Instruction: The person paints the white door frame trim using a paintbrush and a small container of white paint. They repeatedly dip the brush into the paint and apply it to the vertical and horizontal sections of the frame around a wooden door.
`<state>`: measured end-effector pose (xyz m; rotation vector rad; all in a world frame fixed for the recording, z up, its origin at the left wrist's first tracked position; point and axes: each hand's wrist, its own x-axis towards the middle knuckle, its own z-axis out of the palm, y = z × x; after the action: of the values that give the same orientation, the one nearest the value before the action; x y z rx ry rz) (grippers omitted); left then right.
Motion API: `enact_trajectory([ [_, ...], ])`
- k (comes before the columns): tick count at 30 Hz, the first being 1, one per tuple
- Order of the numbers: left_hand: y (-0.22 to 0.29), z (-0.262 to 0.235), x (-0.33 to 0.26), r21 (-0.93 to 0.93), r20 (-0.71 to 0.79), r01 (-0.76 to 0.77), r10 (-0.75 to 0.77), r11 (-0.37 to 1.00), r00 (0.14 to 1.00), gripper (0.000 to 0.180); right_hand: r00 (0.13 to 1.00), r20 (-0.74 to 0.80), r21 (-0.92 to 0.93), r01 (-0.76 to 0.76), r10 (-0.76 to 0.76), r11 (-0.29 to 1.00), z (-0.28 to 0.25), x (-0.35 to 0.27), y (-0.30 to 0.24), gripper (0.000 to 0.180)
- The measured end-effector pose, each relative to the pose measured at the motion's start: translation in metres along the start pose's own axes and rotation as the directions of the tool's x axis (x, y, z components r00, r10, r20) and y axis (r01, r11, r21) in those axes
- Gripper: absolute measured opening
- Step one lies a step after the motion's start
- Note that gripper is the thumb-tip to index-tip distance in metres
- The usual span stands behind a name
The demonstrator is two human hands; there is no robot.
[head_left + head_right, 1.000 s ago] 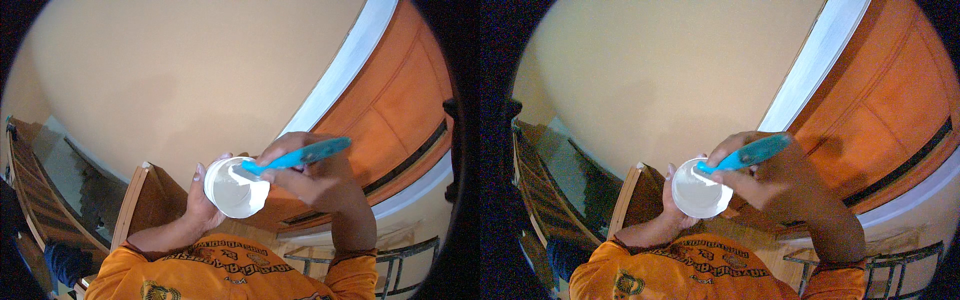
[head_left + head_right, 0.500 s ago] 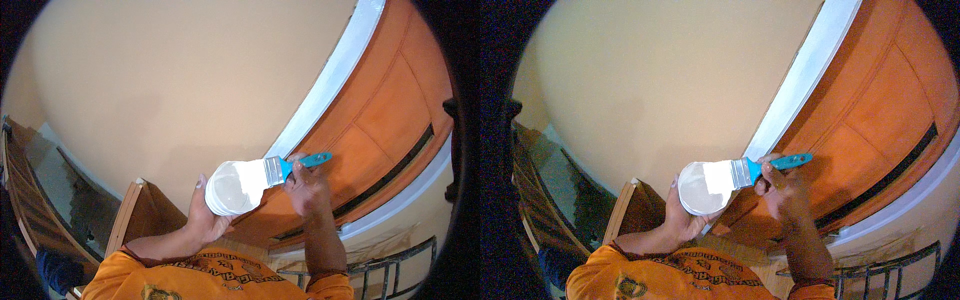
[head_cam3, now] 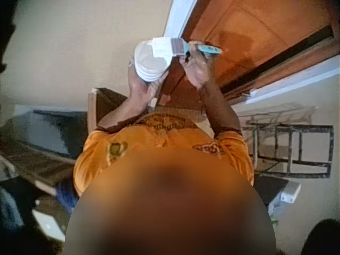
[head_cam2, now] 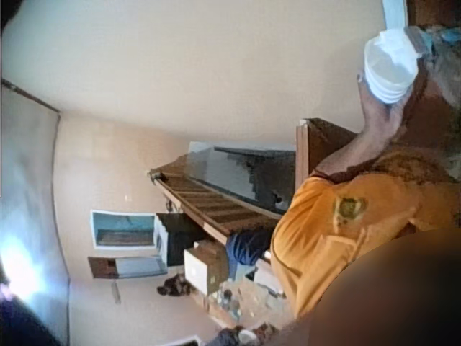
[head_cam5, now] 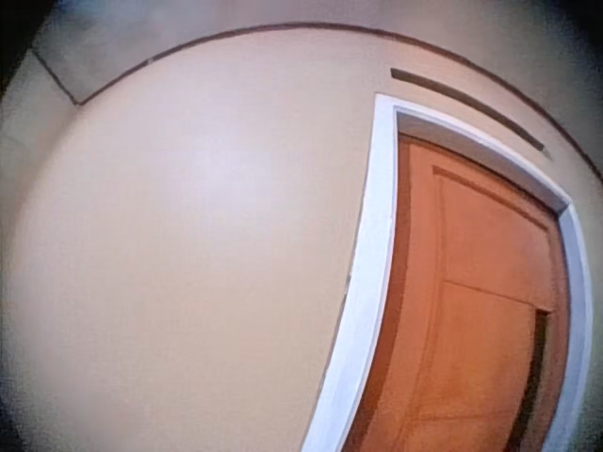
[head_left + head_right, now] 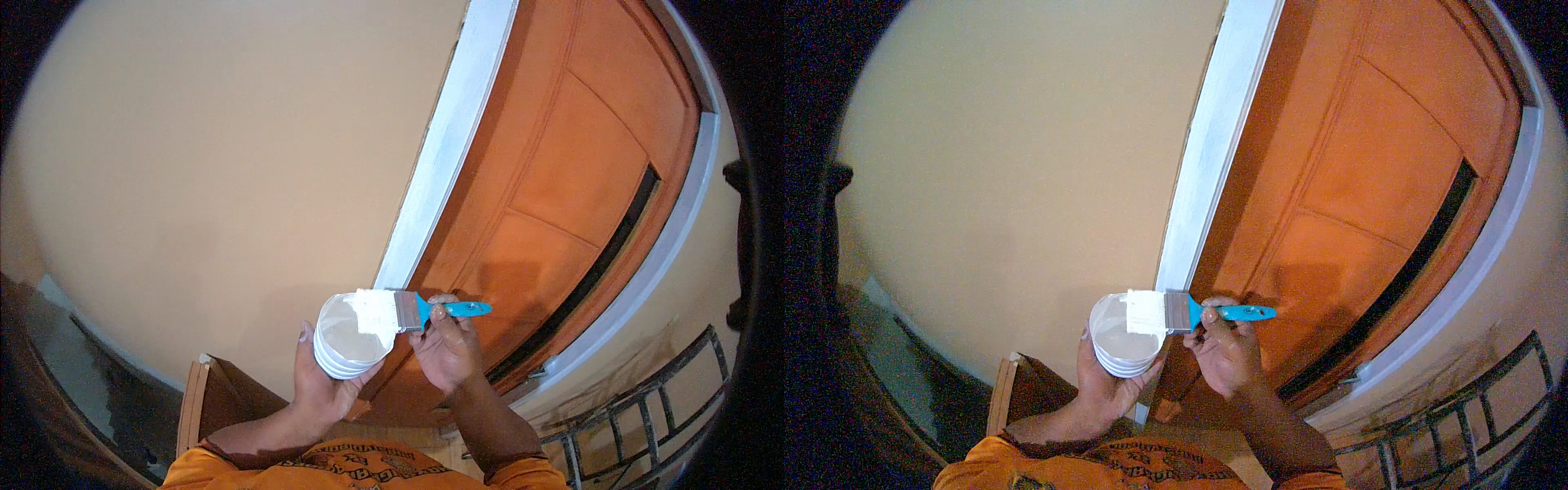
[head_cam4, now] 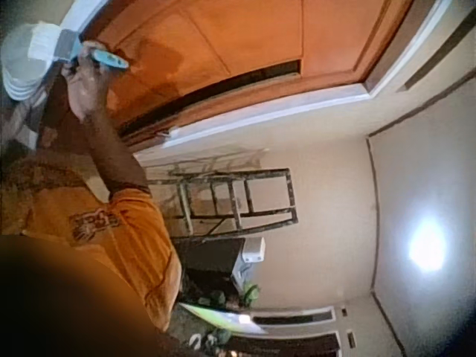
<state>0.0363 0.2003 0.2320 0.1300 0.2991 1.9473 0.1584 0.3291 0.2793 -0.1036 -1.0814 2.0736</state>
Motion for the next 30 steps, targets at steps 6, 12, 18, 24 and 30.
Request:
enact_trajectory([
  [6, 0.004, 0.004, 0.016, -0.015, 0.041, 0.0, 0.0, 1.0, 0.999, 0.067, 0.874, -0.022, -0.35, 0.449, -0.486, 0.822, 0.021, 0.015, -0.018, 0.015],
  [12, 0.0, -0.001, 0.008, -0.032, -0.036, 0.02, -0.021, 0.999, 0.999, 0.067, 0.446, 0.569, -0.745, 0.635, -0.691, -0.204, 0.041, 0.032, -0.073, 0.019],
  [18, -0.001, -0.004, 0.003, 0.014, -0.023, 0.026, -0.026, 1.0, 0.999, 0.065, 0.178, 0.835, -0.545, 0.389, -0.52, -0.743, 0.097, 0.074, -0.134, 0.012],
  [24, 0.003, -0.008, -0.005, 0.086, 0.04, -0.014, 0.011, 0.996, 0.999, 0.072, 0.003, 0.921, -0.307, 0.617, -0.388, -0.725, 0.102, 0.074, -0.141, 0.011],
  [30, 0.014, -0.008, -0.027, 0.069, 0.011, -0.01, 0.009, 0.998, 1.0, 0.073, 0.568, 0.738, -0.669, 0.683, -0.364, -0.293, 0.049, -0.002, -0.067, 0.01],
])
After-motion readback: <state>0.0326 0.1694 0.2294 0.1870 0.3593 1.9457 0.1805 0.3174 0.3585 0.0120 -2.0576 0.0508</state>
